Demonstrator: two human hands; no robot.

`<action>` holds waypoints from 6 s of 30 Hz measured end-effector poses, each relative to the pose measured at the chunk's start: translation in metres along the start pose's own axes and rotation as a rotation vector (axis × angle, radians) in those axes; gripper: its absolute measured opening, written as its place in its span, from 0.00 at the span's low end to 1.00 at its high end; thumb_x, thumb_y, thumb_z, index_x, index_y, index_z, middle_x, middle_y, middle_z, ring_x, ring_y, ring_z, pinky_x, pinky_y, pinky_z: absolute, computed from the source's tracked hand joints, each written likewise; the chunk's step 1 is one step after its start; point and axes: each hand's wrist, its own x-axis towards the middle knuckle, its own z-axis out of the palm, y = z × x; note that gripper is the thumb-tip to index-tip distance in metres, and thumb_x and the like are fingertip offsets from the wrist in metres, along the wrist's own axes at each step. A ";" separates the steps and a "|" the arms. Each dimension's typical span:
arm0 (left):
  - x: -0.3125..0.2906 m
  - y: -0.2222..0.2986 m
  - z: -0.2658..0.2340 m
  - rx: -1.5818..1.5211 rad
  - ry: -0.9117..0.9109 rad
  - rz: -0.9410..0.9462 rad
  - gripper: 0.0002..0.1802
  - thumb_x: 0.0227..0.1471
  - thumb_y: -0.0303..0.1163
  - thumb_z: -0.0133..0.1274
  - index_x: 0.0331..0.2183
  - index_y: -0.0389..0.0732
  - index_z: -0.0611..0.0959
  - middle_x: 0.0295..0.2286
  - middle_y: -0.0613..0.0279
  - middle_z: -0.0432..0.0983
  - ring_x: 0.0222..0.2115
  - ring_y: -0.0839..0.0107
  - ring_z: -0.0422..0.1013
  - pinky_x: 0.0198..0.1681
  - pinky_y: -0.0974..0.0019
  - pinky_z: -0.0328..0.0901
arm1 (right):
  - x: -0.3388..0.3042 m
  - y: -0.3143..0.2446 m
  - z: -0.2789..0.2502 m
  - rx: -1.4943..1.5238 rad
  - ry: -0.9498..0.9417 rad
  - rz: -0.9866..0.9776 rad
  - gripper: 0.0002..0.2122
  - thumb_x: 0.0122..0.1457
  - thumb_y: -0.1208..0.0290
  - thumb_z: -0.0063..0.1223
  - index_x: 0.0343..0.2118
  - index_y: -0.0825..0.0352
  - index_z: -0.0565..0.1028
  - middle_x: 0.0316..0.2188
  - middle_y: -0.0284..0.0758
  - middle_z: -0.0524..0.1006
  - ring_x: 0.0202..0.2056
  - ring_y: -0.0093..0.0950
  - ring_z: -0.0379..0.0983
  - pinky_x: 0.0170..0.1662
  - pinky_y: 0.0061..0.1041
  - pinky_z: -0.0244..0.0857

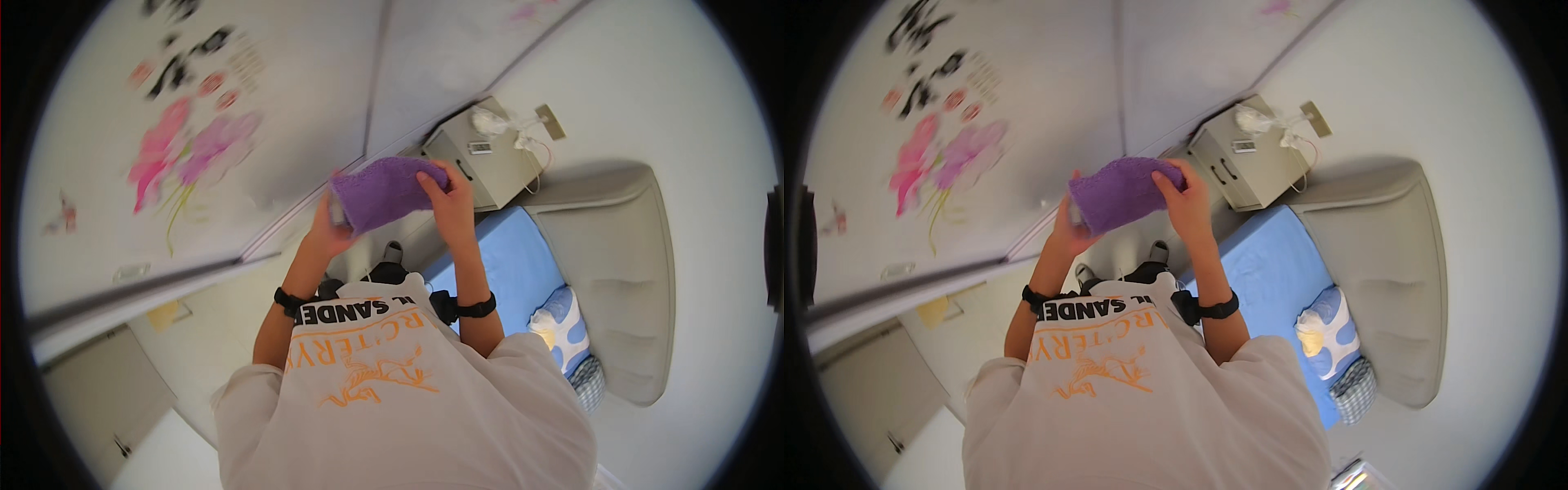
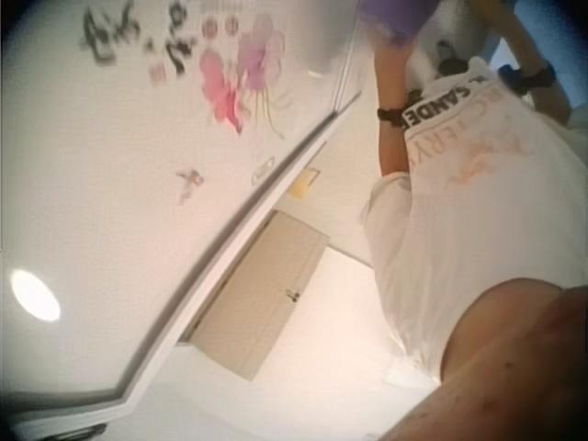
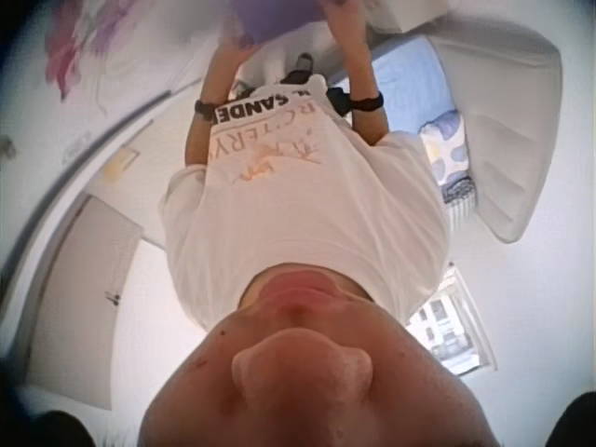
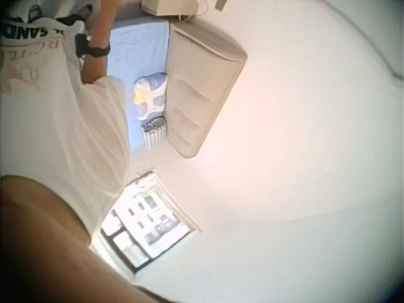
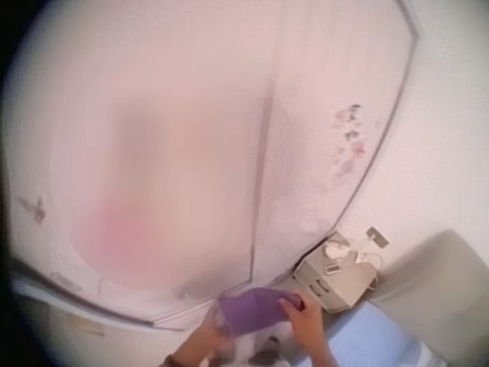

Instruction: Wiping down the surfaces and sliding tracks of a wardrobe with a purple cleaning cloth.

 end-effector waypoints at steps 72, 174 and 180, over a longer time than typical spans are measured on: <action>0.407 -0.075 0.243 0.626 0.162 0.322 0.18 0.55 0.26 0.50 0.48 0.33 0.72 0.43 0.57 0.75 0.42 0.69 0.72 0.48 0.64 0.66 | 0.387 0.055 -0.310 0.318 -0.126 -0.029 0.21 0.55 0.73 0.55 0.52 0.68 0.69 0.46 0.35 0.75 0.49 0.27 0.68 0.52 0.29 0.61; 0.008 0.137 0.186 1.052 1.745 2.438 0.32 0.62 0.50 0.38 0.49 0.26 0.70 0.42 0.33 0.70 0.41 0.47 0.70 0.43 0.47 0.67 | 0.630 -0.336 -0.383 -0.383 0.949 -1.352 0.28 0.37 0.82 0.58 0.47 0.65 0.71 0.36 0.34 0.69 0.36 0.33 0.70 0.31 0.30 0.68; 0.036 0.119 0.227 0.884 1.446 2.494 0.31 0.61 0.50 0.37 0.37 0.28 0.80 0.29 0.43 0.77 0.28 0.57 0.75 0.28 0.57 0.73 | 0.630 -0.340 -0.368 -0.259 0.894 -1.324 0.25 0.40 0.83 0.50 0.47 0.66 0.71 0.36 0.36 0.70 0.31 0.34 0.72 0.30 0.30 0.67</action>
